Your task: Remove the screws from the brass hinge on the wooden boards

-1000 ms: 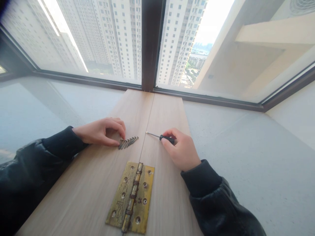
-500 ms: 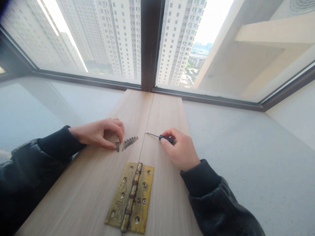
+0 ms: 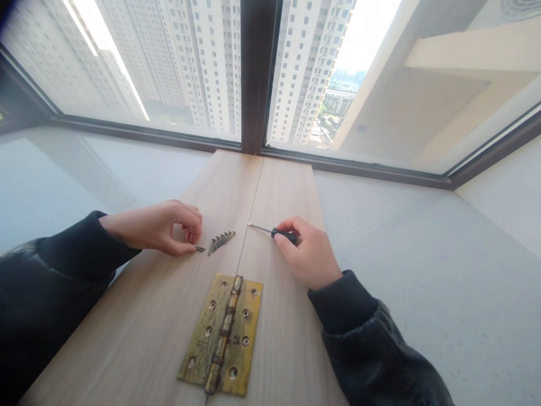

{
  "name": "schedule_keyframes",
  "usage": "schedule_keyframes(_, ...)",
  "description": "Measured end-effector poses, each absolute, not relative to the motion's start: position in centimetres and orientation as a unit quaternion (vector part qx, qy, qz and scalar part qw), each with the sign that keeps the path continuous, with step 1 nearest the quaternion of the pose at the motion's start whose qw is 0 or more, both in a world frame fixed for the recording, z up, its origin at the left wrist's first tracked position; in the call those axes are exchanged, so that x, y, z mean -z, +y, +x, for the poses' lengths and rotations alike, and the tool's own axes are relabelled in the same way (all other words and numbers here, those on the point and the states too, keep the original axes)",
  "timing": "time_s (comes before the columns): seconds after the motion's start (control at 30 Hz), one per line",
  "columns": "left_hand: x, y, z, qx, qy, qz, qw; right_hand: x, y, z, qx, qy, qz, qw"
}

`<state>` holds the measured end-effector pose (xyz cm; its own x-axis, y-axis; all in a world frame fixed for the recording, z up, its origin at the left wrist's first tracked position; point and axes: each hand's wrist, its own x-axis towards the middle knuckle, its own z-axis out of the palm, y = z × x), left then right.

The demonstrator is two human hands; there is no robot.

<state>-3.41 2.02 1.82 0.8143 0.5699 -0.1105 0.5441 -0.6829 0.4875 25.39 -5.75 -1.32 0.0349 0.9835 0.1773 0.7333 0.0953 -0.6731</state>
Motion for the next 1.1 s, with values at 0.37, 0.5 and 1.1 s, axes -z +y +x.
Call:
schedule_keyframes(0.37,-2.1,0.1,-2.0,-0.128,0.259,0.903,0.319,1.2,-5.8,25.4,-0.192,-0.668,-0.643,0.32)
schedule_keyframes(0.5,-1.9,-1.1,-0.6,-0.179,0.189,0.911,0.321,1.2,-5.8,25.4,-0.194,-0.667,-0.645,0.32)
schedule_keyframes(1.1,-1.4,-2.0,0.2,-0.178,0.165,0.897,0.37,1.1,-5.9,25.3,-0.197,-0.669,-0.64,0.323)
